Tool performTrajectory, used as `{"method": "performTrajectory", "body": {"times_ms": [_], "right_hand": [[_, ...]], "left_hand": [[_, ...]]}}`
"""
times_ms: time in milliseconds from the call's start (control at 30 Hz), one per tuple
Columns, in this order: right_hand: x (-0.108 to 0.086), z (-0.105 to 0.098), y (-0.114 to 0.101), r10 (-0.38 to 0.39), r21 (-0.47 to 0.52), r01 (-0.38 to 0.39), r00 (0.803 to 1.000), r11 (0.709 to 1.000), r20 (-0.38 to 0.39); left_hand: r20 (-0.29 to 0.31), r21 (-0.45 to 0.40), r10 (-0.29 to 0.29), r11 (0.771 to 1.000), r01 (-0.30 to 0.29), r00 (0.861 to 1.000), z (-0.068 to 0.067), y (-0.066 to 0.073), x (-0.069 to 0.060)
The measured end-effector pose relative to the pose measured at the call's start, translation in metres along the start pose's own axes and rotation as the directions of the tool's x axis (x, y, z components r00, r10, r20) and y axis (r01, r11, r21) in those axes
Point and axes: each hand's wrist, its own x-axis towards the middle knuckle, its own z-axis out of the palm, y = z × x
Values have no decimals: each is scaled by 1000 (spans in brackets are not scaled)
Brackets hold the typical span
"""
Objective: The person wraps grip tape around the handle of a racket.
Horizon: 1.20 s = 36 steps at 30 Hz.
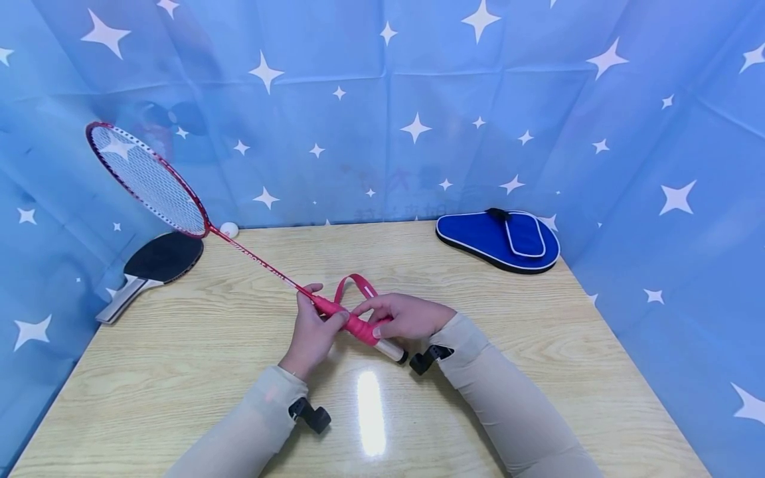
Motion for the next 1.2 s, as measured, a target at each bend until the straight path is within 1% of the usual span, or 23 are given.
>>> {"method": "performTrajectory", "body": {"times_ms": [167, 300, 433, 567, 867, 933, 1100, 1200], "right_hand": [[1, 0, 1, -25, -8, 25, 1000, 1000, -17], [3, 2, 2, -37, -2, 37, 999, 999, -16], [5, 2, 4, -40, -30, 39, 999, 999, -26], [3, 1, 3, -31, -54, 28, 999, 998, -42], [0, 1, 0, -14, -19, 13, 999, 1000, -42], [1, 1, 0, -14, -7, 14, 999, 1000, -44], [3, 2, 1, -28, 7, 28, 998, 1000, -50], [4, 2, 3, -38, 1, 38, 998, 999, -53]], "left_hand": [[-9, 3, 2, 1000, -2, 1000, 0, -1, -1], [-28, 34, 2, 999, -1, 1000, -1, -3, 0], [-35, 52, 0, 999, 2, 999, -1, -5, 0], [-34, 25, 7, 1000, -6, 999, 0, -4, 0], [-38, -44, 34, 998, -35, 999, 2, -2, 0], [-40, -37, 35, 999, -37, 999, 2, -2, 0], [-44, 45, 27, 999, -25, 999, 1, -2, -2], [-44, 39, 24, 999, -23, 999, 1, -2, -2]]}}
